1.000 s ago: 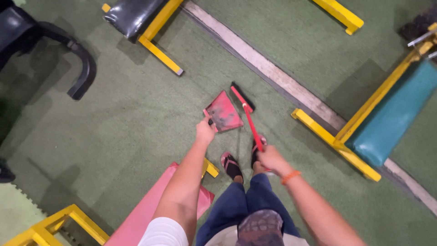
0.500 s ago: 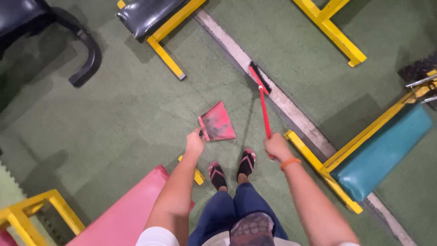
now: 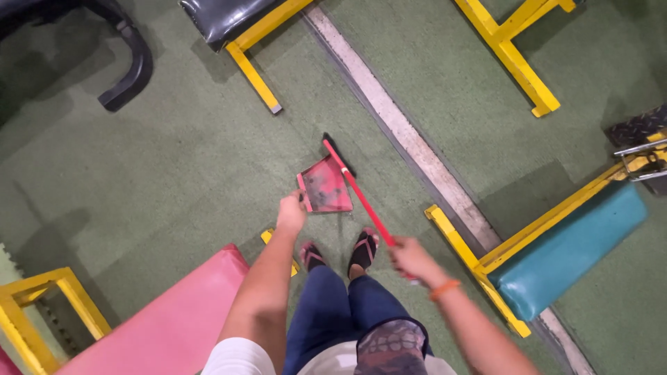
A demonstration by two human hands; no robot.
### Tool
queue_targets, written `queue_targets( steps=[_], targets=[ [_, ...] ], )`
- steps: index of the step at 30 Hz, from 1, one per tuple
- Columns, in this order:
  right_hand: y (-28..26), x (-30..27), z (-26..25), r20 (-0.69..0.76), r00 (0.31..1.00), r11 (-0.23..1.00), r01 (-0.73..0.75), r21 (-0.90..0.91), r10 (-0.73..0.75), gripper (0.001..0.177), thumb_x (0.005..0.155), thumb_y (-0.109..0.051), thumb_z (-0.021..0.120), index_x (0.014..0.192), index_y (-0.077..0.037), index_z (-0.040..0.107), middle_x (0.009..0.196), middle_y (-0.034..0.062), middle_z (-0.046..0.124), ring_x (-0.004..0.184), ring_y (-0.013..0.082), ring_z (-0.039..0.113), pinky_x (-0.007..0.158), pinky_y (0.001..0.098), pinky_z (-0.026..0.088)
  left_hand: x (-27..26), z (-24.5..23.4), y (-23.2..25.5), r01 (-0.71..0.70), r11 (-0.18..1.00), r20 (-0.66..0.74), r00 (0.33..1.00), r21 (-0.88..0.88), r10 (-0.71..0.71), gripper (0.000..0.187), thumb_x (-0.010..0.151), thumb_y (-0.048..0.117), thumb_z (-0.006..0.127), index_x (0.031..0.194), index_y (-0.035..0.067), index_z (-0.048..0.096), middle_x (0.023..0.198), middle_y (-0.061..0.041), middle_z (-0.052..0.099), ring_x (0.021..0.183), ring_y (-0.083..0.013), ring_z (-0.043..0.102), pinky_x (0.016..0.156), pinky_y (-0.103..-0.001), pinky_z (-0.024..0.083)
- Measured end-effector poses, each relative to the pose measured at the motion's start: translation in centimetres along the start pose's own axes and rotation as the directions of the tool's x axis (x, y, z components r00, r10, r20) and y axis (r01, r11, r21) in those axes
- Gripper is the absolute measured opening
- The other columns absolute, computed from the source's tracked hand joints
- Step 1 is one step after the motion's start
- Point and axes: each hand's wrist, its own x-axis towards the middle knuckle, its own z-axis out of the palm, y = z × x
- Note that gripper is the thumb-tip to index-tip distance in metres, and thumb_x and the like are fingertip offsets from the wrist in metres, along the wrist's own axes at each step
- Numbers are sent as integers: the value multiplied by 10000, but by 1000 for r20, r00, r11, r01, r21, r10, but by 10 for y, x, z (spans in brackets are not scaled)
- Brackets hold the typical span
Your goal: Sweeping the gym floor using a handheld broom and a dustpan.
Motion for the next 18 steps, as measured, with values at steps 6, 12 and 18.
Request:
queue_targets(
  steps=[6,12,18],
  targets=[
    [-45,-68,-76,-69,994,982,-70,176,84,417,943,-45,562,1349,46,600,712,149,514,457,176,472,266,320,416,2,-57,31,-31,999,-53,998,29,33,287,975,126,641,1257,98,690,1117,-192,749,1109,-384,703,970,-485,582],
    [-22,-18,-101,-292,956,996,-60,-65,39,336,974,-88,523,1182,126,677,757,268,646,531,334,636,382,455,540,38,-94,41,-121,987,20,993,109,120,267,998,174,613,1248,110,683,1116,-199,747,1115,-381,703,978,-479,580],
    [-22,72,-14,-490,862,958,16,287,132,288,837,-86,563,970,141,679,619,260,615,478,361,652,443,517,571,84,-105,48,-250,957,111,966,147,235,300,1004,159,619,1297,100,643,1141,-202,729,1127,-388,696,973,-486,582]
  ],
)
